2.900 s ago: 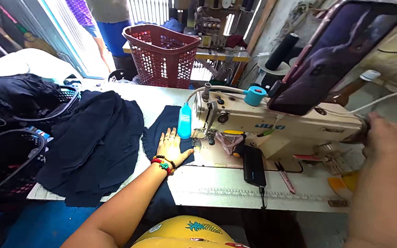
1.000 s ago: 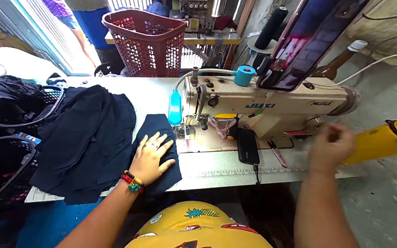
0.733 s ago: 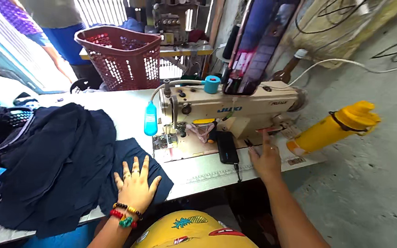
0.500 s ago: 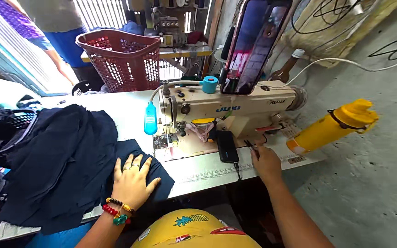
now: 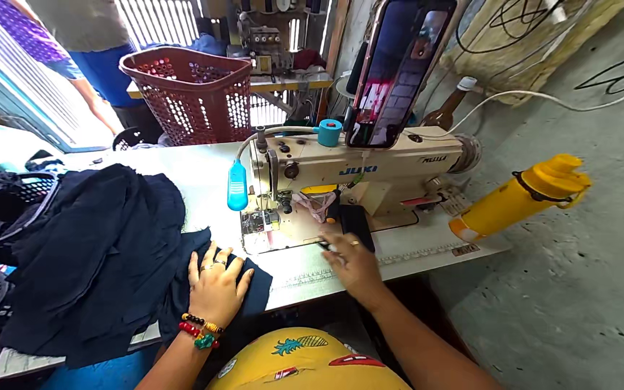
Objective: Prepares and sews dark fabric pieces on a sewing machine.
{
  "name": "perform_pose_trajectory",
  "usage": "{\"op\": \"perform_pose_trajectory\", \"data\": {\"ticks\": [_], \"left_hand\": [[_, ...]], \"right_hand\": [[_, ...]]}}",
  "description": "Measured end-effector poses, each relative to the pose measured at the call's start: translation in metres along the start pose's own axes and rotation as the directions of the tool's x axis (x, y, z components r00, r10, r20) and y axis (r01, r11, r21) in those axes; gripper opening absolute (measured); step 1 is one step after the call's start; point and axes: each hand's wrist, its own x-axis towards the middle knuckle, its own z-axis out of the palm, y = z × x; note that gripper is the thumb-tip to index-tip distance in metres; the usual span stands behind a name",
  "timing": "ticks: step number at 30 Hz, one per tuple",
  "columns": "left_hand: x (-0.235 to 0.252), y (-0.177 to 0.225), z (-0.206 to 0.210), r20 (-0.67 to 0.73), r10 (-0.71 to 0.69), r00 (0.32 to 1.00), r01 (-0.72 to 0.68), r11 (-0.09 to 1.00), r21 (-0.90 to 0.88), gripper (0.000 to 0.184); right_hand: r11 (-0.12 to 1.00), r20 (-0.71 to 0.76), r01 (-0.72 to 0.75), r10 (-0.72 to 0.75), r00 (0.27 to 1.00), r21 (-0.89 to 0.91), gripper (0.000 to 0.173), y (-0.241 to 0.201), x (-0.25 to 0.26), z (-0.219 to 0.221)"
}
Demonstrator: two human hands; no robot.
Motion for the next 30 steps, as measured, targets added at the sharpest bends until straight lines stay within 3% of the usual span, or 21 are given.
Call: {"op": "perform_pose_trajectory", "data": {"ticks": [3,9,15,17,21,24,26,30], "left_hand": [[0.014,0.000,0.002,-0.008,0.073,0.997,-0.072,0.997,0.029,0.033],[0.016,0.007,0.003,0.043,-0.021,0.999,0.018,0.998,0.062,0.028],[0.025,0.012,-0.006,0.226,-0.140,0.964,0.147,0.989,-0.017,0.027],[0.024,0.010,-0.003,0.168,-0.105,0.980,0.122,0.988,-0.092,0.027],[0.020,0.008,0.006,-0.010,-0.026,1.000,0.024,0.988,-0.150,0.032],[0.020,0.010,0.009,-0.059,-0.056,0.997,0.048,0.989,-0.143,0.039],[0.022,0.010,0.005,-0.016,-0.084,0.996,0.082,0.992,-0.097,0.043],[0.023,0.010,-0.005,0.193,-0.178,0.965,0.191,0.980,-0.051,0.033]], "right_hand": [[0.993,0.106,0.120,-0.118,0.987,-0.014,0.036,-0.028,0.010,0.036],[0.941,0.305,0.277,-0.210,0.929,-0.195,0.037,-0.055,0.032,0.069],[0.917,0.331,0.348,-0.273,0.903,-0.193,0.038,-0.065,0.039,0.076],[0.920,0.361,0.353,-0.274,0.891,-0.172,0.037,-0.066,0.040,0.074],[0.924,0.294,0.341,-0.283,0.913,-0.170,0.036,-0.062,0.039,0.077],[0.921,0.229,0.332,-0.284,0.931,-0.205,0.036,-0.060,0.040,0.082],[0.922,0.169,0.330,-0.298,0.939,-0.205,0.033,-0.060,0.042,0.085],[0.937,0.100,0.296,-0.282,0.954,-0.185,0.033,-0.053,0.041,0.094]]}}
